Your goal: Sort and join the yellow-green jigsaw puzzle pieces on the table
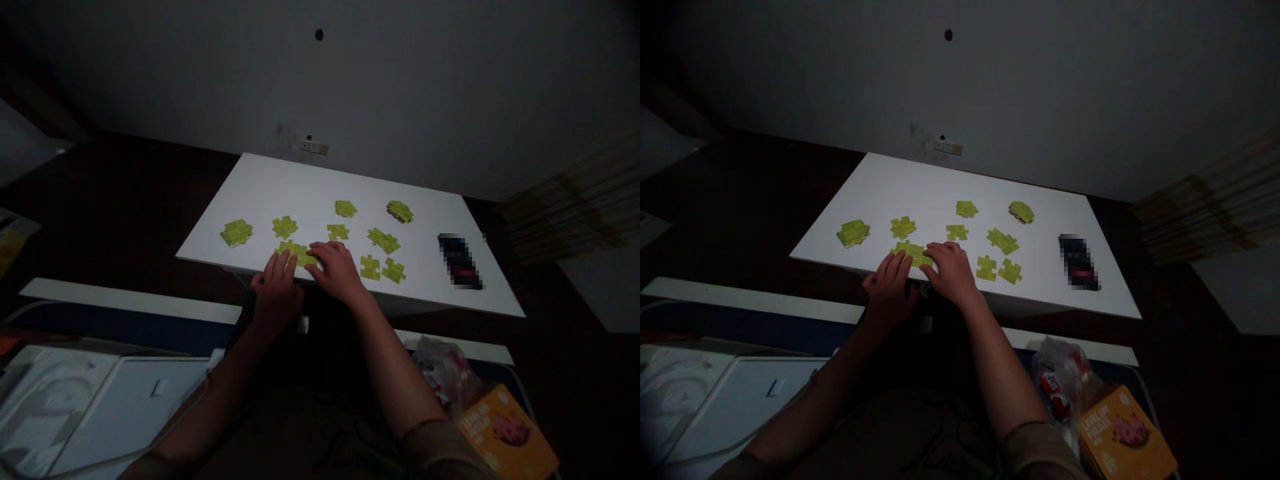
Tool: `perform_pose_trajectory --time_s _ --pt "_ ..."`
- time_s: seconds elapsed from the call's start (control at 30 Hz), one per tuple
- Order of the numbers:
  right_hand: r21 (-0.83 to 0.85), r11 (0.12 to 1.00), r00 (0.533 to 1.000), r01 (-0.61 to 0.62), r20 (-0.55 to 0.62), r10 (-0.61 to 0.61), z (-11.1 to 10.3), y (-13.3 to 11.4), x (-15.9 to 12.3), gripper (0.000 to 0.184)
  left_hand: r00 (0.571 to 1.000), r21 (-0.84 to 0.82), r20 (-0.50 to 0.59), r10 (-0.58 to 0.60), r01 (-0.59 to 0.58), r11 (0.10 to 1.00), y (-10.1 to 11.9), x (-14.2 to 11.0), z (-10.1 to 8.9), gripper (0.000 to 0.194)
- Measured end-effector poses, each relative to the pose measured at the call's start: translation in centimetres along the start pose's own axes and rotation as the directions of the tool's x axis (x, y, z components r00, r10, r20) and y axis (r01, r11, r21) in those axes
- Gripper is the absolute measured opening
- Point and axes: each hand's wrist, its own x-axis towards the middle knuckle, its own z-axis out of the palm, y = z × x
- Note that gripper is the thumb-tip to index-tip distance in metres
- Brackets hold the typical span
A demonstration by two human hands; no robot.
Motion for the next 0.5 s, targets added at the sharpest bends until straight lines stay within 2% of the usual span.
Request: perform_pose_trajectory --time_s 0.5 --pt "0.015 1.000 1.000 0.018 -0.011 -0.018 -0.04 -0.06 -0.09 0.029 1.000 0.018 0.001 -0.015 0.015 1.000 0.43 -0.07 -0.64 0.063"
